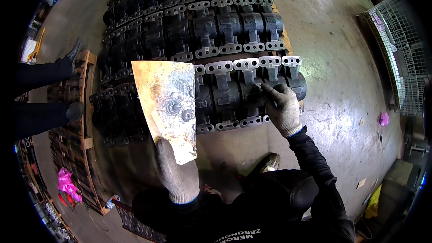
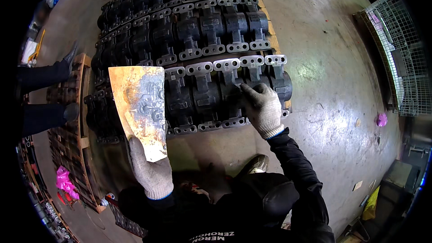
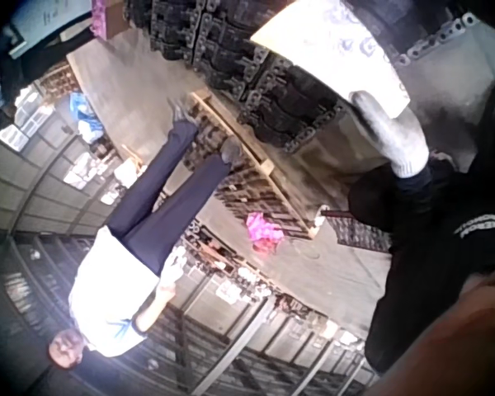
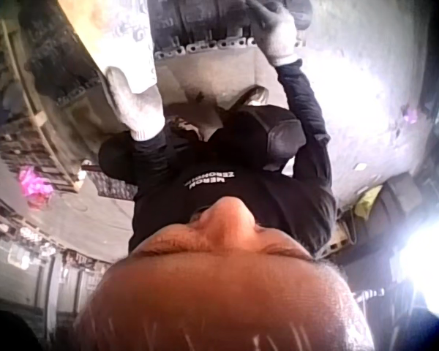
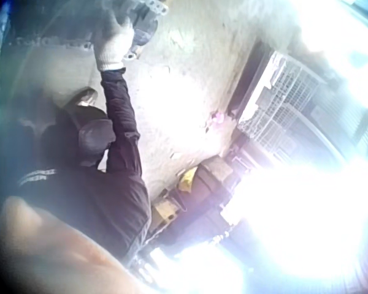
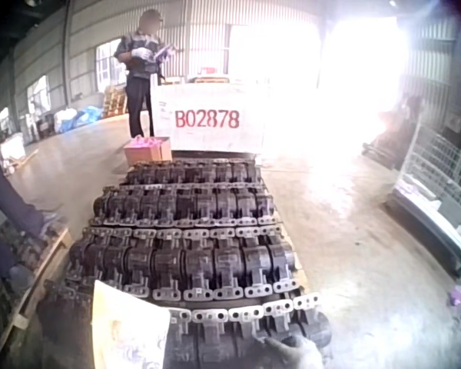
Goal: The person unpacks cylindrical mechanical components from pink plastic bags and places them onto a wooden pallet. They then use a small metal tool to scrape a white substance from a flat board and apply it to the components on the pallet.
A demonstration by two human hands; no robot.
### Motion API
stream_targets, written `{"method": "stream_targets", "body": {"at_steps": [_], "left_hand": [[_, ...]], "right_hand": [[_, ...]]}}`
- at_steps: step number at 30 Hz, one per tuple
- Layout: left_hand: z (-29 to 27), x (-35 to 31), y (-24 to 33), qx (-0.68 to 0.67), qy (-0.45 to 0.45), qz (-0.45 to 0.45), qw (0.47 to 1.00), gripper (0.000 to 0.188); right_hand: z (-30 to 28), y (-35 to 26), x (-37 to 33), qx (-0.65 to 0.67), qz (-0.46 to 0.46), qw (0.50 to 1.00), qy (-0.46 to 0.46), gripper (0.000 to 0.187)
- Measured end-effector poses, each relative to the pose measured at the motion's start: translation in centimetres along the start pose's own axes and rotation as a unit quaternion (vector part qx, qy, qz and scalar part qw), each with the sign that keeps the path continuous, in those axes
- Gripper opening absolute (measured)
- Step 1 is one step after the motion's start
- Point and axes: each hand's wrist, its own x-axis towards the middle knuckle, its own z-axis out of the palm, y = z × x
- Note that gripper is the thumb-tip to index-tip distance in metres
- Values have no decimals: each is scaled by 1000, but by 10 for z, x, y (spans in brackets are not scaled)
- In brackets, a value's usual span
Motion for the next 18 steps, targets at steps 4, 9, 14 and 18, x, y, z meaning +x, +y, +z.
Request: {"method": "stream_targets", "body": {"at_steps": [4,9,14,18], "left_hand": [[0,0,0,6,5,7,1000,58],[4,-1,2,18,8,24,1000,59],[2,1,-2,15,11,16,1000,59],[2,1,-2,31,13,23,999,59]], "right_hand": [[8,2,2,-23,-22,999,2,37],[10,0,4,-37,-19,999,-20,38],[9,-1,-3,-39,-10,999,-18,36],[12,3,2,-26,-19,999,0,35]]}}
